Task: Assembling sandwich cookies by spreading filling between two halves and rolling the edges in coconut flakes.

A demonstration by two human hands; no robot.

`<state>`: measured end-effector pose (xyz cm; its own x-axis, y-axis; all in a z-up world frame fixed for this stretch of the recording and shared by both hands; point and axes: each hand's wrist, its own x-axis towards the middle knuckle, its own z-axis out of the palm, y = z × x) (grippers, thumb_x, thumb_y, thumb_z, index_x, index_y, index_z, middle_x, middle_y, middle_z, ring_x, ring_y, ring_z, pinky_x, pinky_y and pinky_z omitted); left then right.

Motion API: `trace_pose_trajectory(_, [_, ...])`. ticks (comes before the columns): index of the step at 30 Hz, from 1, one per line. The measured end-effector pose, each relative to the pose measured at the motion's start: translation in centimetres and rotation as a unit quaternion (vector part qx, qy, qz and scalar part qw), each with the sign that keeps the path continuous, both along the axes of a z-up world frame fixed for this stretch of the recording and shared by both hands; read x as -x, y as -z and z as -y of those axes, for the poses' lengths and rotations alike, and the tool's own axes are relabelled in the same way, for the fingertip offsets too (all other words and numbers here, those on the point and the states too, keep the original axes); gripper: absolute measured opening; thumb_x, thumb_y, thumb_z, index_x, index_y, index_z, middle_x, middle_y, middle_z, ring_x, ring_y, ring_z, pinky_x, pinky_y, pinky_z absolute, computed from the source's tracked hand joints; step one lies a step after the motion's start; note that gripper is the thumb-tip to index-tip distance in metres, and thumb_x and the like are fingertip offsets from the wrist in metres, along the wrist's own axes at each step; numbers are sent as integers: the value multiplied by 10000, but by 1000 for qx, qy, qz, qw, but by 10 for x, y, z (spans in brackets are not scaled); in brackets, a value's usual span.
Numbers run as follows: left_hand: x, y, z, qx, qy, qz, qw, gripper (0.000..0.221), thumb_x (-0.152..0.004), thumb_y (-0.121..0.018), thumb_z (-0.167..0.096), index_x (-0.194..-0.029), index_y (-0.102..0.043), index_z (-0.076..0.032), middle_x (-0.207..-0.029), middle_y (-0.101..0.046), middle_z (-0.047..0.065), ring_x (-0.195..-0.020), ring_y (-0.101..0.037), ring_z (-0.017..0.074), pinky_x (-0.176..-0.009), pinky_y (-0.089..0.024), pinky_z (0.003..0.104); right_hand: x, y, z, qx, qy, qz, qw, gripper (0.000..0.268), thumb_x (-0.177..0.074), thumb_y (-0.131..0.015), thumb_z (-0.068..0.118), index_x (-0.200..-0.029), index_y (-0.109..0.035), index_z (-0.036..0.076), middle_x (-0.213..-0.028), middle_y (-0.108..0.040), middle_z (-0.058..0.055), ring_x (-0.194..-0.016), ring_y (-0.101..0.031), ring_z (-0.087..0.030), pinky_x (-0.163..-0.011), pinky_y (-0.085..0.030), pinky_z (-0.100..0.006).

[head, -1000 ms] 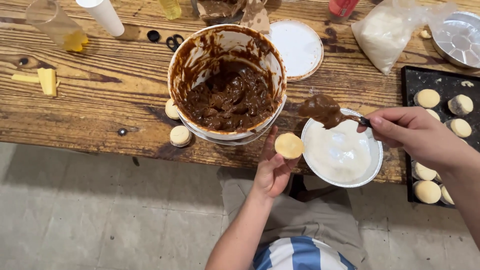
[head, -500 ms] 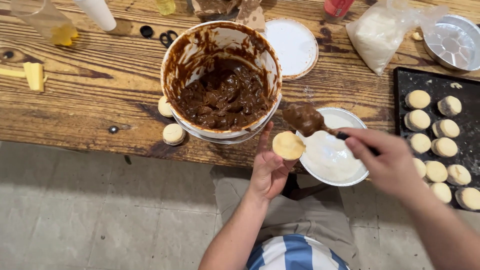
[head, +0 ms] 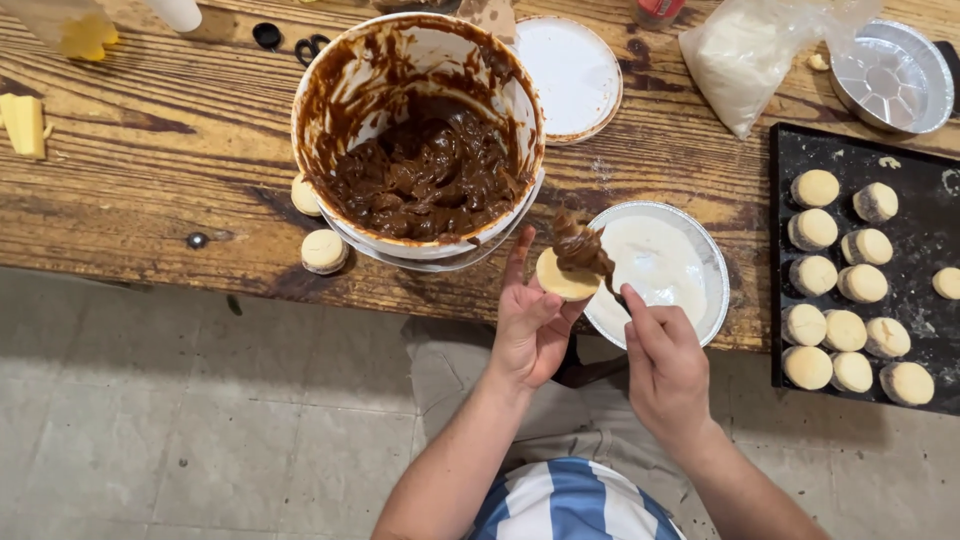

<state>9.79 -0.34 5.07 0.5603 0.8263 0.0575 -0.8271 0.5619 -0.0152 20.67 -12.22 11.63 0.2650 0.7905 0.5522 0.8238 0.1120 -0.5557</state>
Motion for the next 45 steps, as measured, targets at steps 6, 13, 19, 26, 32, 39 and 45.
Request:
trace_pose_trajectory(6, [5,-18,0,-2,10,-45,999,963,-817,-843,32,-1583,-310,-205,-1544,-429,272,-1331,-523,451,-1031,-555,482,1,6,13,48,-15,53,997,473,-1056,-551,-53,-1509,-524,80,-1016,-551,-127,-876,-569,-242,-779,-517,-346])
trace_pose_trajectory(13, [4,-18,2,4,12,-20,1000,956,-837,-856,11,-1584,-292,-182,-1492,-471,269,-1301,-548,400,-1015,-575,460,-5,3,23,47,-23,101,994,464,-1053,-557,-59,-1500,-534,63,-1013,-571,-146,-900,-567,-283,-777,-507,-377])
trace_pose_trajectory(19, [6,-15,3,3,20,-16,1000,1002,-838,-872,-19,-1609,-256,-194,-1470,-486,283,-1256,-593,394,-1011,-584,437,-17,-5,36,42,-21,137,989,423,-1052,-563,-61,-1458,-585,54,-1003,-574,-136,-849,-563,-276,-775,-501,-379])
trace_pose_trajectory(26, [8,-10,-1,-8,13,18,1000,943,-864,-845,1,-1599,-281,-175,-1433,-513,254,-1327,-529,386,-1045,-565,458,-41,-23,55,48,-6,237,970,419,-1029,-567,-90,-1394,-670,88,-1025,-604,-124,-848,-571,-278,-807,-491,-409])
trace_pose_trajectory(32, [15,1,-7,-33,30,44,998,995,-864,-842,28,-1628,-243,-189,-1398,-536,233,-1288,-559,394,-1005,-592,515,-34,-46,63,151,19,19,988,430,-1048,-519,32,-1473,-581,51,-928,-571,-73,-814,-552,-193,-761,-466,-317])
trace_pose_trajectory(39, [12,5,8,19,83,57,995,960,-852,-875,-114,-1604,-279,-145,-1410,-497,293,-1259,-572,422,-949,-630,426,-43,-69,59,200,17,-70,977,362,-1027,-551,116,-1357,-668,24,-854,-654,-48,-692,-552,-138,-664,-448,-265])
trace_pose_trajectory(45, [6,1,15,16,76,12,997,841,-884,-844,-70,-1555,-341,-134,-1460,-485,277,-1311,-552,384,-1072,-551,426,-50,-86,47,208,-72,15,975,338,-983,-584,91,-1303,-693,70,-747,-596,-28,-630,-534,-164,-608,-437,-284])
